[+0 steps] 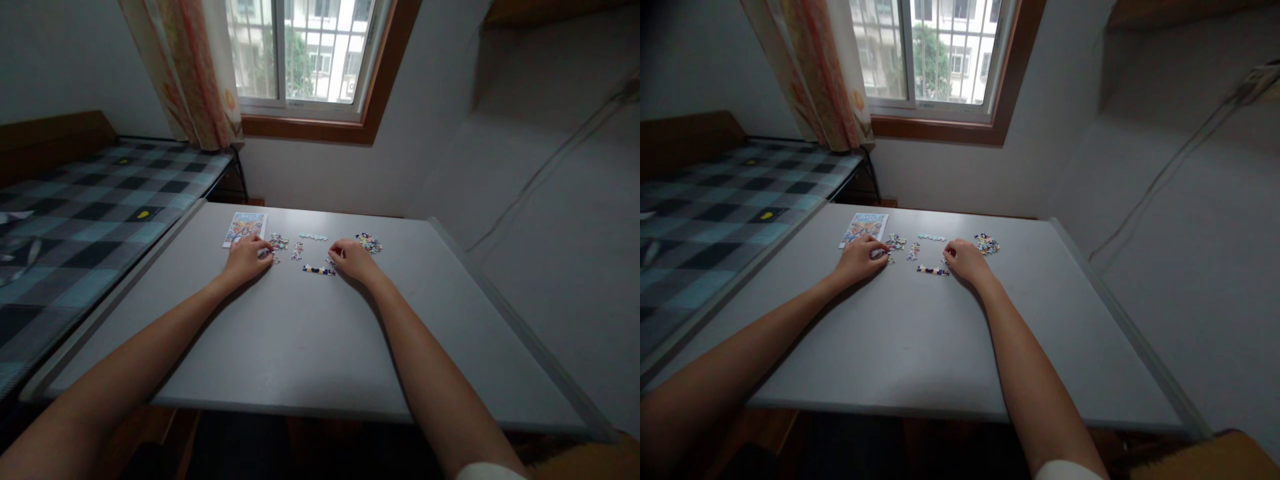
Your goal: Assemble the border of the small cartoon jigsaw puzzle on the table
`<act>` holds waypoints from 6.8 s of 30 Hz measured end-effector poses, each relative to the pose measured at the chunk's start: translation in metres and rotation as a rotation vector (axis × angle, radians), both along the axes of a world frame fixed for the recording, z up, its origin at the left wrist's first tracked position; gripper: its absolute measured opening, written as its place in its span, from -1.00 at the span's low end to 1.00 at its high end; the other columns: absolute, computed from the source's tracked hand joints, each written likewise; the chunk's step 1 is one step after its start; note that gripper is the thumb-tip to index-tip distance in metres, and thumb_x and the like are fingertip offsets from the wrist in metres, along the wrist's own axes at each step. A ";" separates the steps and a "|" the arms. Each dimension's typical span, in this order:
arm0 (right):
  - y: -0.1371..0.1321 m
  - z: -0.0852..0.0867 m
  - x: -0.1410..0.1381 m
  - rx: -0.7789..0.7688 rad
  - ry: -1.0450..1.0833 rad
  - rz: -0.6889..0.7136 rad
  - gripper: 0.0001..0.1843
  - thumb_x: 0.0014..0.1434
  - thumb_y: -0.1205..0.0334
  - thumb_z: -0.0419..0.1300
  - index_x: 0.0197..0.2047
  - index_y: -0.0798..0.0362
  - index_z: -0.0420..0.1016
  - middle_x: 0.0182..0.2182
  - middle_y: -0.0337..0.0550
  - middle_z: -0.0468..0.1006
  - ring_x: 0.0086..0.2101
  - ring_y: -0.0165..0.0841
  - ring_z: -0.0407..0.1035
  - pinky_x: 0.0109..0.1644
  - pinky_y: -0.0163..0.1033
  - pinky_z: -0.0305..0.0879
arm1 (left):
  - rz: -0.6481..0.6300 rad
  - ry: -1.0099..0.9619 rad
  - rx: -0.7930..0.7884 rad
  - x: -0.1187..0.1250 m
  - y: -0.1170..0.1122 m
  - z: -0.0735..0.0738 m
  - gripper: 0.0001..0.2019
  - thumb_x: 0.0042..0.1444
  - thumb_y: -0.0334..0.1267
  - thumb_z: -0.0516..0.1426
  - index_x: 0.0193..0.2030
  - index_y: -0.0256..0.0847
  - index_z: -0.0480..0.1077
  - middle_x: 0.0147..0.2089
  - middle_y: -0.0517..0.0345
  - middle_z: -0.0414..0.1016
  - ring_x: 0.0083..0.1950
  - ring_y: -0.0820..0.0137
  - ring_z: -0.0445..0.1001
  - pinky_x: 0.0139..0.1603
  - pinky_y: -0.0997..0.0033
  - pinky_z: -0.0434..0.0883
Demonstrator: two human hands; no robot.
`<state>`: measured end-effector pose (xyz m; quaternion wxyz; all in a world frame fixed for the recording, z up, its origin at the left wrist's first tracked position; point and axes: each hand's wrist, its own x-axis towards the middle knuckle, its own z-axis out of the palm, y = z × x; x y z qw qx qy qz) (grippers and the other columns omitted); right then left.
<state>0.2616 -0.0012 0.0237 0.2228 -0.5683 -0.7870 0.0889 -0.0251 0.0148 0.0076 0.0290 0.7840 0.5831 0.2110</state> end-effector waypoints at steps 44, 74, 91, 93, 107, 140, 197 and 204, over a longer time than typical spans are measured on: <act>-0.011 -0.001 -0.034 -0.087 0.045 0.280 -0.90 0.13 0.33 0.25 -0.30 0.09 0.61 -0.38 -0.15 0.50 -0.36 -0.41 0.34 -0.19 -0.29 0.22 | -0.222 -0.510 -0.090 0.040 -0.018 -0.007 -0.87 0.04 -0.17 0.24 -0.39 -0.15 0.57 -0.34 0.12 0.62 -0.27 0.29 0.55 -0.12 0.27 0.43; -0.009 -0.004 -0.034 -0.101 0.060 0.236 -0.95 0.10 0.32 0.28 -0.34 0.10 0.59 -0.41 -0.17 0.49 -0.36 -0.41 0.31 -0.21 -0.30 0.20 | -0.290 -0.117 -0.047 0.034 -0.013 -0.011 -0.87 0.13 -0.15 0.20 -0.22 -0.08 0.52 -0.05 0.09 0.49 0.11 0.14 0.26 0.09 0.08 0.10; -0.009 -0.004 -0.034 -0.120 0.103 0.246 -0.96 0.10 0.36 0.27 -0.34 0.11 0.58 -0.41 -0.17 0.47 -0.38 -0.44 0.29 -0.22 -0.31 0.19 | -0.415 -0.083 0.071 0.035 -0.024 -0.005 -0.83 0.18 -0.26 0.13 -0.15 -0.10 0.53 -0.08 0.10 0.54 0.07 0.21 0.36 0.07 0.12 0.08; -0.009 -0.005 -0.034 -0.124 0.107 0.247 -0.95 0.10 0.36 0.27 -0.34 0.12 0.58 -0.40 -0.17 0.47 -0.37 -0.43 0.30 -0.22 -0.31 0.19 | -0.474 -0.068 0.086 0.035 -0.026 -0.003 -0.80 0.17 -0.32 0.10 -0.13 -0.09 0.53 -0.07 0.12 0.56 0.06 0.24 0.38 0.08 0.12 0.06; -0.009 -0.004 -0.034 -0.131 0.093 0.251 -0.94 0.11 0.32 0.27 -0.32 0.12 0.58 -0.40 -0.17 0.46 -0.37 -0.44 0.30 -0.22 -0.32 0.19 | -0.568 0.036 0.123 0.033 -0.030 0.000 -0.77 0.22 -0.29 0.06 -0.10 -0.09 0.53 -0.05 0.13 0.58 0.03 0.24 0.39 0.10 0.10 0.06; -0.007 0.002 -0.024 -0.157 0.143 0.222 -0.92 0.13 0.30 0.25 -0.32 0.11 0.58 -0.37 -0.15 0.50 -0.37 -0.43 0.32 -0.22 -0.30 0.23 | -0.436 -0.091 0.197 0.031 -0.026 -0.006 -0.69 0.19 -0.33 0.06 0.03 -0.14 0.50 -0.10 0.05 0.50 -0.02 0.25 0.38 0.06 0.18 0.26; -0.006 0.013 0.003 -0.501 0.110 0.163 -0.87 0.02 0.24 0.23 -0.41 0.15 0.54 -0.53 -0.21 0.49 -0.48 -0.44 0.28 -0.40 -0.34 0.13 | -0.041 -0.173 -0.029 0.030 -0.024 -0.002 -0.73 0.10 -0.28 0.09 -0.16 -0.13 0.60 -0.39 0.12 0.60 -0.41 0.34 0.47 -0.34 0.38 0.31; -0.003 0.009 0.003 -0.501 0.122 0.172 -0.84 0.02 0.21 0.23 -0.41 0.15 0.55 -0.53 -0.22 0.49 -0.48 -0.45 0.27 -0.38 -0.34 0.13 | -0.030 -0.114 -0.046 0.031 -0.026 -0.001 -0.73 0.11 -0.25 0.07 -0.22 -0.11 0.62 -0.36 0.11 0.62 -0.34 0.30 0.51 -0.31 0.37 0.34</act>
